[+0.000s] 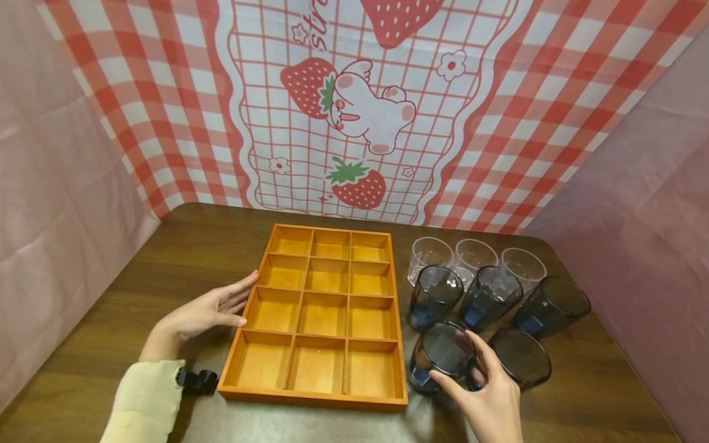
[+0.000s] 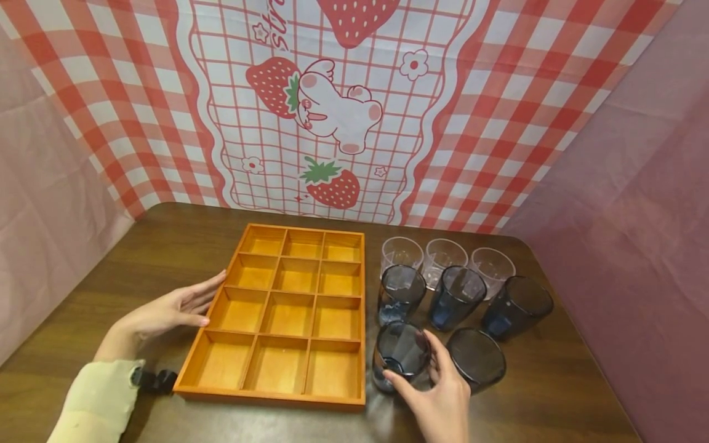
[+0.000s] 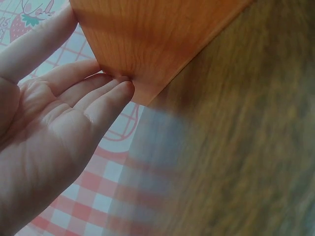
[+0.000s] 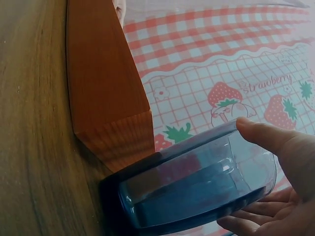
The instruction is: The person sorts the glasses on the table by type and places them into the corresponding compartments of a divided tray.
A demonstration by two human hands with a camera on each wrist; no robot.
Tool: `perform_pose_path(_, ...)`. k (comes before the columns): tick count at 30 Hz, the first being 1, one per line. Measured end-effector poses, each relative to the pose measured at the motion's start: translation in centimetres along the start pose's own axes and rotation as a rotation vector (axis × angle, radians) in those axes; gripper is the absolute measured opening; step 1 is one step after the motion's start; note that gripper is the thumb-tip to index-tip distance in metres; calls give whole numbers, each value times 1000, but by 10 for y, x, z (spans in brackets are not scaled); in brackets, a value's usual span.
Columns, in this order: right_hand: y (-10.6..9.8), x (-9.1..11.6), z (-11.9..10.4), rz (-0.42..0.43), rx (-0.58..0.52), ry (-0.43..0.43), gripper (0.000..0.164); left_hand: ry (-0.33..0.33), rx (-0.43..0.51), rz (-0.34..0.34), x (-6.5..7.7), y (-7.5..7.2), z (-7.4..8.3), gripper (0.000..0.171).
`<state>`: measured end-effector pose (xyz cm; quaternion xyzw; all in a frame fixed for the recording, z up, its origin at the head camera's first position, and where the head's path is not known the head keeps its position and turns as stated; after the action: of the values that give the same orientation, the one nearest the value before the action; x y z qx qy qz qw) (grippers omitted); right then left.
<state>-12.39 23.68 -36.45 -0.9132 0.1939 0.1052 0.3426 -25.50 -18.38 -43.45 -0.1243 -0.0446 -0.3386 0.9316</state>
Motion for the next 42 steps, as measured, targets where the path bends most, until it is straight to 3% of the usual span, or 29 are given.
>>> perform_pose_path(17,-14,-1,-15,82,-4,-15,83,-1,6,-10,0,0,-1,86)
perform_pose_path(29,-19,-14,-34,32,-2,-4,81,-21,11,-13,1,0,-1,86)
perform_pose_path(36,-9,-23,-45,-30,-200,-54,78,-18,5,-9,1,0,-1,86)
perform_pose_path(42,2,-28,-51,-102,-371,-1,74,1,0,-7,1,-1,-2,86)
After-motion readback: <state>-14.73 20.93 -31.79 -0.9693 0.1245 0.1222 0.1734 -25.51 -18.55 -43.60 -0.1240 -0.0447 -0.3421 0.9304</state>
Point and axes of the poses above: each hand's wrist, its own x-axis away from the middle knuckle, its own y-axis out of the palm, z = x × y, the point moved 8 cm from there along -x, towards the middle knuckle, and after that the axes turned 6 degrees about -y, right-handed, at the moved point
